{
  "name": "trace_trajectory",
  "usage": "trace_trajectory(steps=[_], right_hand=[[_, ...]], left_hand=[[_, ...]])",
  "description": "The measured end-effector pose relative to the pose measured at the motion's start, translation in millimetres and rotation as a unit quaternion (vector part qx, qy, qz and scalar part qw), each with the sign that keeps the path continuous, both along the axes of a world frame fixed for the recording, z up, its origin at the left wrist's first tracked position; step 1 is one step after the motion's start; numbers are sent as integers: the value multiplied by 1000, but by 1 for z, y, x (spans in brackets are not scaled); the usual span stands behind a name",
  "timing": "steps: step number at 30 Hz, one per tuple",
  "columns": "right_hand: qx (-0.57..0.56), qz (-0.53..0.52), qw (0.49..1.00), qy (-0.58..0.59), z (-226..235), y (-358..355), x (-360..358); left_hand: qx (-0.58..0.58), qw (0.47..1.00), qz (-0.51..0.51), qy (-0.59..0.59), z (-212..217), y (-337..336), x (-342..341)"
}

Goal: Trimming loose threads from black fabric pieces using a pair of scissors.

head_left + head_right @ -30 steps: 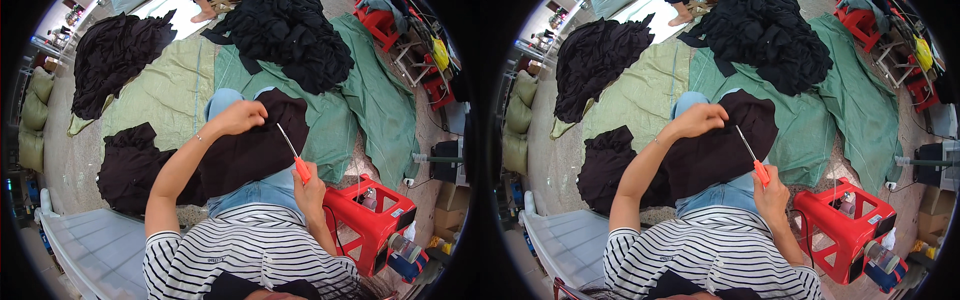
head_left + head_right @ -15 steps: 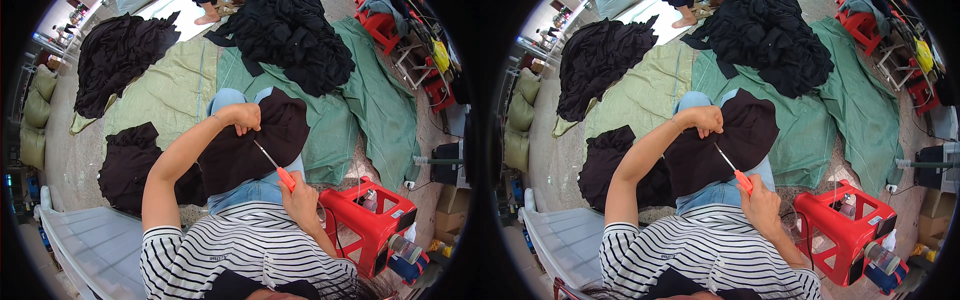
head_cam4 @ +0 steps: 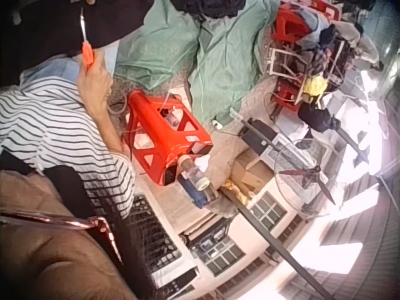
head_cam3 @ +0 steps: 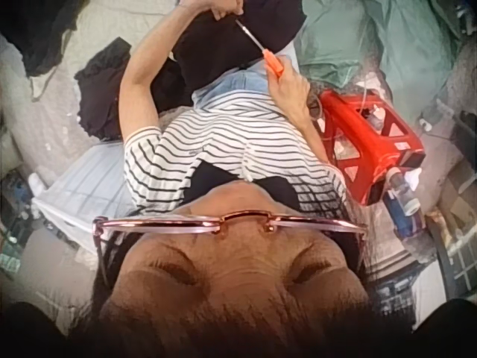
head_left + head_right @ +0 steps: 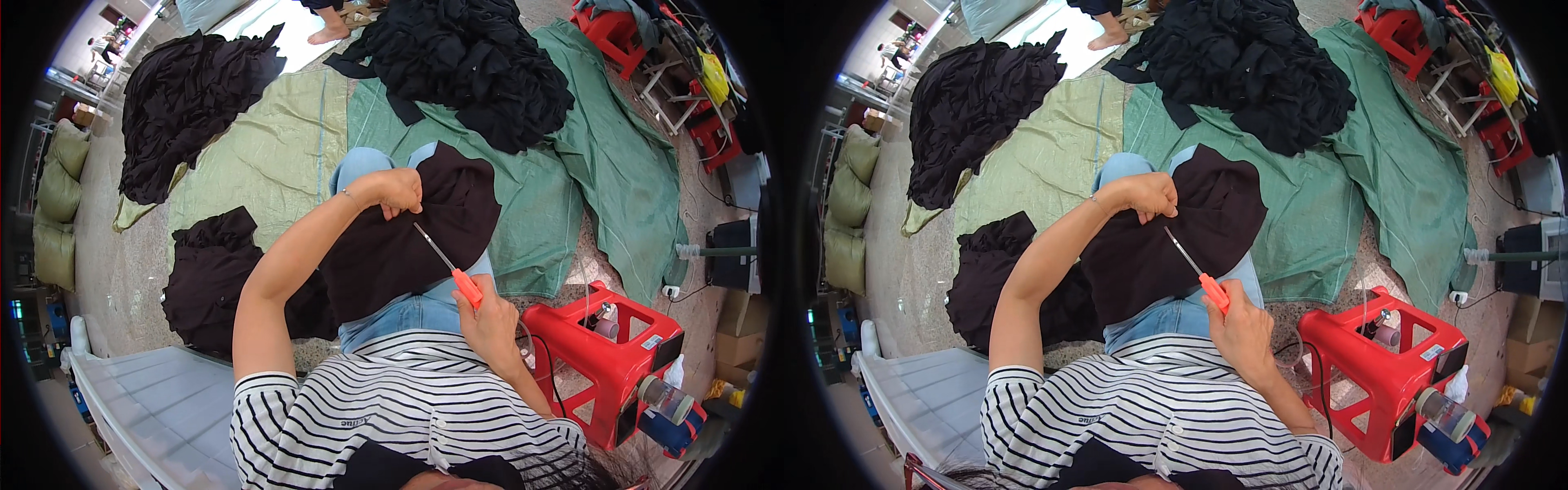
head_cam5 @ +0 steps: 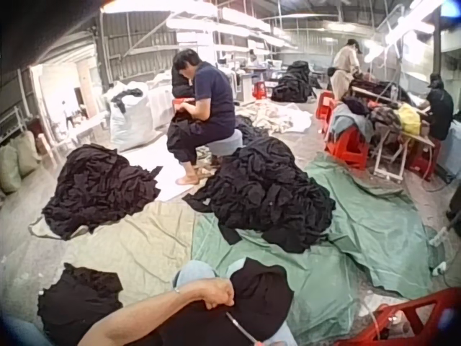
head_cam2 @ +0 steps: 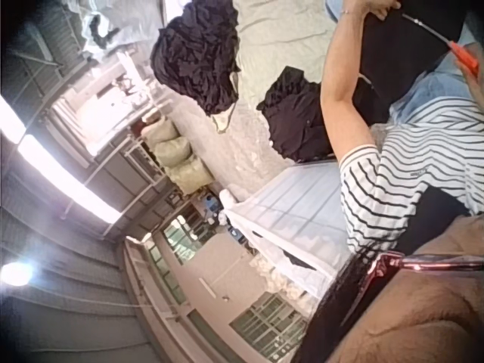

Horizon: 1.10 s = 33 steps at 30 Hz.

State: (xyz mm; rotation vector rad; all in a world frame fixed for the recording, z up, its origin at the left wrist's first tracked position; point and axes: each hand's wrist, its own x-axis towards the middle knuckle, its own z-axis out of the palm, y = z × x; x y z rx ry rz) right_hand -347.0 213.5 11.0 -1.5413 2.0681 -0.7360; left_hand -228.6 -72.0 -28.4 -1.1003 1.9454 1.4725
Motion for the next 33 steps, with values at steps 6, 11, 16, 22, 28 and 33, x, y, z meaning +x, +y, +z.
trace_trajectory(steps=[6,11,16,22,28,33], right_hand=[[-36,-71,997,13,-1,13,-15],[66,-64,995,29,2,21,-22],[-19,-164,986,34,-9,17,-29],[-47,-237,970,35,-63,5,-71],[141,-225,959,96,-229,48,-107],[325,-129,936,31,-355,145,-91]], left_hand=[[-76,978,-77,177,-1,12,0],[-178,971,-76,139,-27,30,-3],[-287,931,107,200,-25,40,-8],[-369,880,237,182,-35,23,-22],[-398,832,-9,386,-18,101,-18],[-534,735,129,398,-11,128,26]])
